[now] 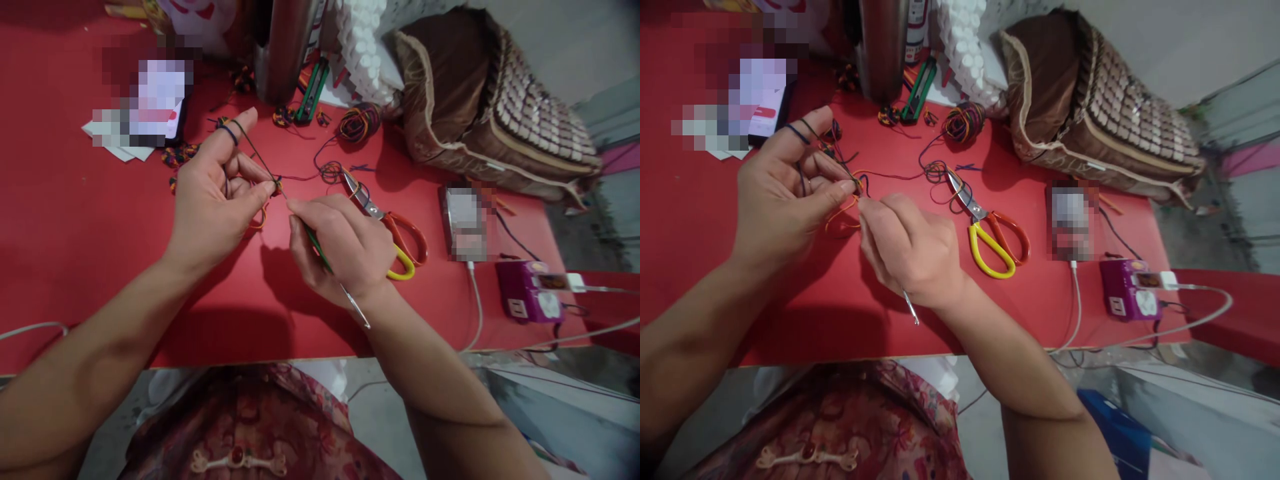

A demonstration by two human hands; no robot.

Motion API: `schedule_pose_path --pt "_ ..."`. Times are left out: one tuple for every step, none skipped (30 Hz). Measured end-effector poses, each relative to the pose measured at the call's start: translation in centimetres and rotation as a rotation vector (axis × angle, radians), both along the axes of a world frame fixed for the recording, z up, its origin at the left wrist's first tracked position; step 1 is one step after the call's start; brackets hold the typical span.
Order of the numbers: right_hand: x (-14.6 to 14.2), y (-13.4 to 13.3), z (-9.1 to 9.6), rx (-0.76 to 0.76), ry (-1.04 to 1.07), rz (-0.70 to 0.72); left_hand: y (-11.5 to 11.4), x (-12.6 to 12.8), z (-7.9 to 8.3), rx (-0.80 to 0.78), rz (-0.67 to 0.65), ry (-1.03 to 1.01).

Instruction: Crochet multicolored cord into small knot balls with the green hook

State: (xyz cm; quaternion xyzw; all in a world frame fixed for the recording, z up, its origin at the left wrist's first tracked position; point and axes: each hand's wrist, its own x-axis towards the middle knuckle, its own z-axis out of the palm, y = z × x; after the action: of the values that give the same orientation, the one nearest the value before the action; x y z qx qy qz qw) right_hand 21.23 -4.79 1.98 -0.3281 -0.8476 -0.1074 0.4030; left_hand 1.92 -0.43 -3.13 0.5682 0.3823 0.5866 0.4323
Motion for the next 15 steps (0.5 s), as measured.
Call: schedule_pose_path --pt "-0.1 0.0 0.0 0.004 -0.002 0.000 -0.1 0.1 0.1 0.005 0.009 0.010" --pt "-0.1 0.0 -0.1 0.006 0.002 0.002 -0.2 0.2 0.3 0.037 0.019 0.017" --pt "-0.1 0.0 -0.1 0.002 0.011 0.005 -0.3 0.4 0.5 0.083 0.035 0.021" --pt "-0.2 0.0 -0.2 -0.008 0.024 0.009 -0.5 0.5 0.7 0.134 0.055 0.029" --pt "-0.2 0.0 -0.2 -0.025 0.043 0.014 -0.6 0.6 0.9 0.179 0.076 0.044" --pt "-0.2 0.0 -0.2 -0.043 0.069 0.022 -0.8 0.6 1.1 0.211 0.098 0.067" --pt "-0.2 0.0 -0.2 -0.065 0.097 0.032 -0.9 0.6 1.3 0.226 0.118 0.096" --pt "-0.2 -0.1 -0.2 -0.091 0.125 0.041 -1.0 0.7 1.5 0.225 0.133 0.128" --pt "-0.2 -0.1 -0.1 -0.119 0.148 0.050 -1.0 0.6 1.6 0.218 0.143 0.152" --pt "-0.1 -0.1 -0.1 -0.145 0.167 0.058 -1.1 0.6 1.6 0.212 0.148 0.166" --pt "-0.1 -0.1 0.0 -0.170 0.180 0.065 -1.1 0.6 1.6 0.210 0.153 0.165" --pt "0.0 -0.1 0.1 -0.189 0.188 0.071 -1.1 0.6 1.6 0.208 0.152 0.159" --pt "0.0 -0.1 0.1 -0.203 0.192 0.075 -1.1 0.7 1.5 0.211 0.148 0.152" --pt "0.1 -0.1 0.1 -0.209 0.194 0.078 -1.1 0.7 1.4 0.214 0.145 0.145" --pt "0.1 0.0 0.1 -0.206 0.196 0.078 -1.1 0.7 1.4 0.219 0.142 0.138"
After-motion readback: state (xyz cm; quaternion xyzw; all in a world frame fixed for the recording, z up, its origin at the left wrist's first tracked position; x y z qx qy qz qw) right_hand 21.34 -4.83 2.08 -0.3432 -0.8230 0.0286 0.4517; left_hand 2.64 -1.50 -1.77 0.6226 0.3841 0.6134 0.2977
